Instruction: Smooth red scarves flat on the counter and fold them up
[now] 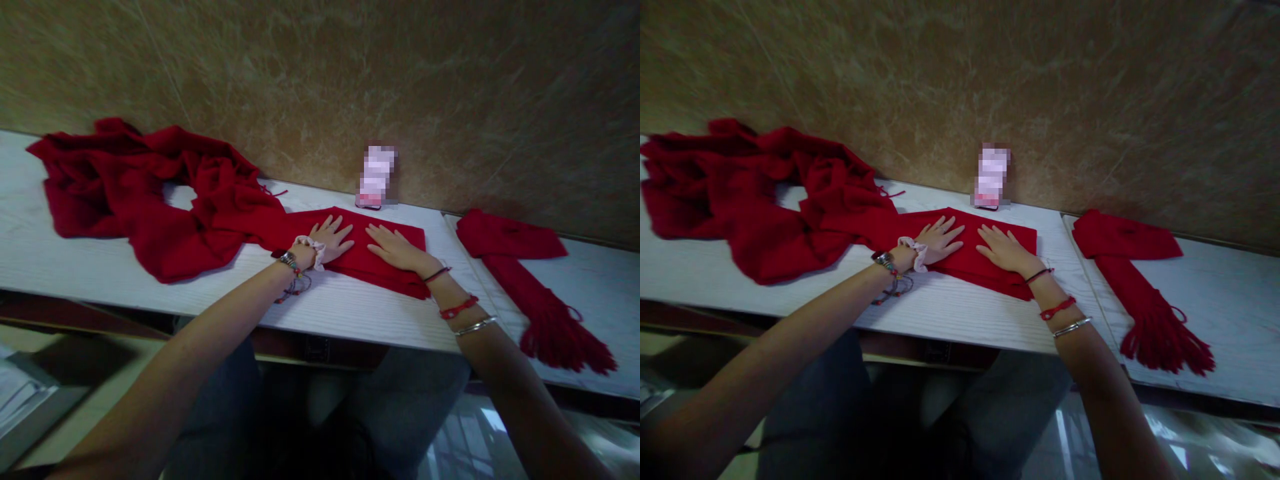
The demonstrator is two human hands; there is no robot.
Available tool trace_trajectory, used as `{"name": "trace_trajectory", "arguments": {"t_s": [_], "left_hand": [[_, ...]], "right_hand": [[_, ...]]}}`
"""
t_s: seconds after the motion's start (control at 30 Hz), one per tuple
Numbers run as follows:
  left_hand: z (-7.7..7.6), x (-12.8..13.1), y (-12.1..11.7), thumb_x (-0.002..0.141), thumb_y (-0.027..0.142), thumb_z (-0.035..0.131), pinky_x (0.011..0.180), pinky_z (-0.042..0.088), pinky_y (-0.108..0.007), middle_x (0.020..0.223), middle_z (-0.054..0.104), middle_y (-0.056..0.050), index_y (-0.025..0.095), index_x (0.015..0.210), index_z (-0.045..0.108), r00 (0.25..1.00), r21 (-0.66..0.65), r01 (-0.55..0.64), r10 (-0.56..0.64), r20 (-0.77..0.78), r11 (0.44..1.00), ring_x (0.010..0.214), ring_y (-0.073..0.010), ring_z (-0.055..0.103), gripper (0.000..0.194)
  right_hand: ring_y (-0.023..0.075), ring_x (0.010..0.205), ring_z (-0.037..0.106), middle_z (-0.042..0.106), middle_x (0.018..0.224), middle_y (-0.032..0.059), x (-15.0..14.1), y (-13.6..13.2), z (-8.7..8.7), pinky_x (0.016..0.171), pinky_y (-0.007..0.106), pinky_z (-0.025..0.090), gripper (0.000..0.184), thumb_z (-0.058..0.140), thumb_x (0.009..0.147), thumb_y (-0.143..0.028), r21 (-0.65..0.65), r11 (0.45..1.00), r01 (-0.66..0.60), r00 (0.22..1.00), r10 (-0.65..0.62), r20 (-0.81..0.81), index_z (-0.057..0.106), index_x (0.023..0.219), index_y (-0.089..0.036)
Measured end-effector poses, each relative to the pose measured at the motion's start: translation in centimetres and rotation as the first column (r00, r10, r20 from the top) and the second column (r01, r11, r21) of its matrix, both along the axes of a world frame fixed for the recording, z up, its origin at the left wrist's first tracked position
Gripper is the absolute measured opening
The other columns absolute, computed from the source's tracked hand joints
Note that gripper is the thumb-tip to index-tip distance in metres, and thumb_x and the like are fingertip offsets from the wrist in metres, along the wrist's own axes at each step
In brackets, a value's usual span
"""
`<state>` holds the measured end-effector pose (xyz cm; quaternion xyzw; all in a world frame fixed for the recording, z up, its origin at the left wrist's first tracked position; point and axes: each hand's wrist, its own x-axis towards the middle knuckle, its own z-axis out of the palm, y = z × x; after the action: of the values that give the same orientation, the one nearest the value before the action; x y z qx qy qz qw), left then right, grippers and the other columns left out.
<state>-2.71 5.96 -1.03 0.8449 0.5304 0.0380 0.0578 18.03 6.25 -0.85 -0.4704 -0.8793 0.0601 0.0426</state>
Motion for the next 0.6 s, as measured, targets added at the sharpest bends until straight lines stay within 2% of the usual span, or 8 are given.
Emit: {"name": "trace_trajectory", "arguments": {"t_s": [0.1, 0.2, 0.3, 0.4, 0.5, 0.6], "left_hand": [[-0.1, -0.2, 0.1, 0.087, 0.054, 0.024, 0.103, 0.020, -0.047, 0.146, 0.011, -0.005, 0.027, 0.137, 0.023, 0.999, -0.018, -0.043, 0.043, 0.007, 0.999, 0.132, -0.0304, 0.009, 0.057], [0.2, -0.3, -0.2, 0.087, 0.053, 0.025, 0.103, 0.020, -0.044, 0.145, 0.012, -0.009, 0.023, 0.138, 0.024, 0.998, -0.016, -0.061, 0.061, 0.008, 0.998, 0.131, -0.0320, 0.011, 0.058], [0.7, -0.3, -0.8, 0.089, 0.049, 0.027, 0.103, 0.019, -0.043, 0.143, 0.016, -0.014, 0.018, 0.136, 0.029, 0.999, 0.023, -0.048, 0.048, 0.009, 0.999, 0.131, -0.0323, 0.012, 0.056], [1.0, -0.3, -1.0, 0.090, 0.045, 0.029, 0.105, 0.013, -0.044, 0.143, 0.019, -0.011, 0.019, 0.132, 0.036, 0.994, 0.131, 0.112, -0.112, -0.005, 0.985, 0.132, -0.0281, 0.010, 0.051], [1.1, -0.2, -1.2, 0.089, 0.049, 0.029, 0.106, 0.012, -0.042, 0.144, 0.019, -0.005, 0.023, 0.134, 0.032, 0.955, 0.141, 0.295, -0.294, -0.031, 0.945, 0.132, -0.0234, 0.009, 0.052], [1.0, -0.1, -1.3, 0.087, 0.054, 0.028, 0.105, 0.014, -0.042, 0.143, 0.020, -0.005, 0.022, 0.136, 0.028, 0.957, 0.053, 0.285, -0.281, -0.068, 0.957, 0.132, -0.0252, 0.012, 0.059]], "right_hand": [[0.0269, 0.130, 0.020, 0.025, 0.143, 0.0078, 2.7, 1.5, -0.7, 0.103, 0.052, 0.020, 0.058, 0.022, 0.087, -0.050, -0.008, 0.993, 0.117, 0.993, -0.117, 0.006, 0.028, 0.136, -0.020], [0.0275, 0.128, 0.026, 0.032, 0.139, 0.0141, 6.0, 2.8, -1.0, 0.104, 0.048, 0.022, 0.059, 0.021, 0.087, -0.046, -0.012, 0.966, 0.260, 0.966, -0.260, 0.000, 0.031, 0.134, -0.011], [0.0290, 0.128, 0.026, 0.034, 0.137, 0.0184, 7.8, 3.1, -0.6, 0.104, 0.047, 0.023, 0.062, 0.023, 0.086, -0.045, 0.069, 0.941, 0.332, 0.943, -0.329, -0.053, 0.031, 0.133, -0.006], [0.0296, 0.129, 0.021, 0.028, 0.140, 0.0166, 7.0, 2.1, 0.3, 0.104, 0.048, 0.024, 0.065, 0.028, 0.085, -0.050, 0.188, 0.949, 0.251, 0.966, -0.233, -0.113, 0.027, 0.135, -0.009], [0.0292, 0.130, 0.021, 0.027, 0.142, 0.0131, 4.4, 0.4, 0.7, 0.102, 0.049, 0.026, 0.066, 0.030, 0.084, -0.053, 0.184, 0.978, 0.102, 0.993, -0.089, -0.081, 0.023, 0.137, -0.014], [0.0308, 0.128, 0.024, 0.028, 0.140, 0.0152, 2.4, -1.6, 0.3, 0.100, 0.050, 0.029, 0.067, 0.029, 0.084, -0.054, 0.081, 0.995, 0.064, 0.997, -0.068, 0.039, 0.024, 0.137, -0.012]]}}
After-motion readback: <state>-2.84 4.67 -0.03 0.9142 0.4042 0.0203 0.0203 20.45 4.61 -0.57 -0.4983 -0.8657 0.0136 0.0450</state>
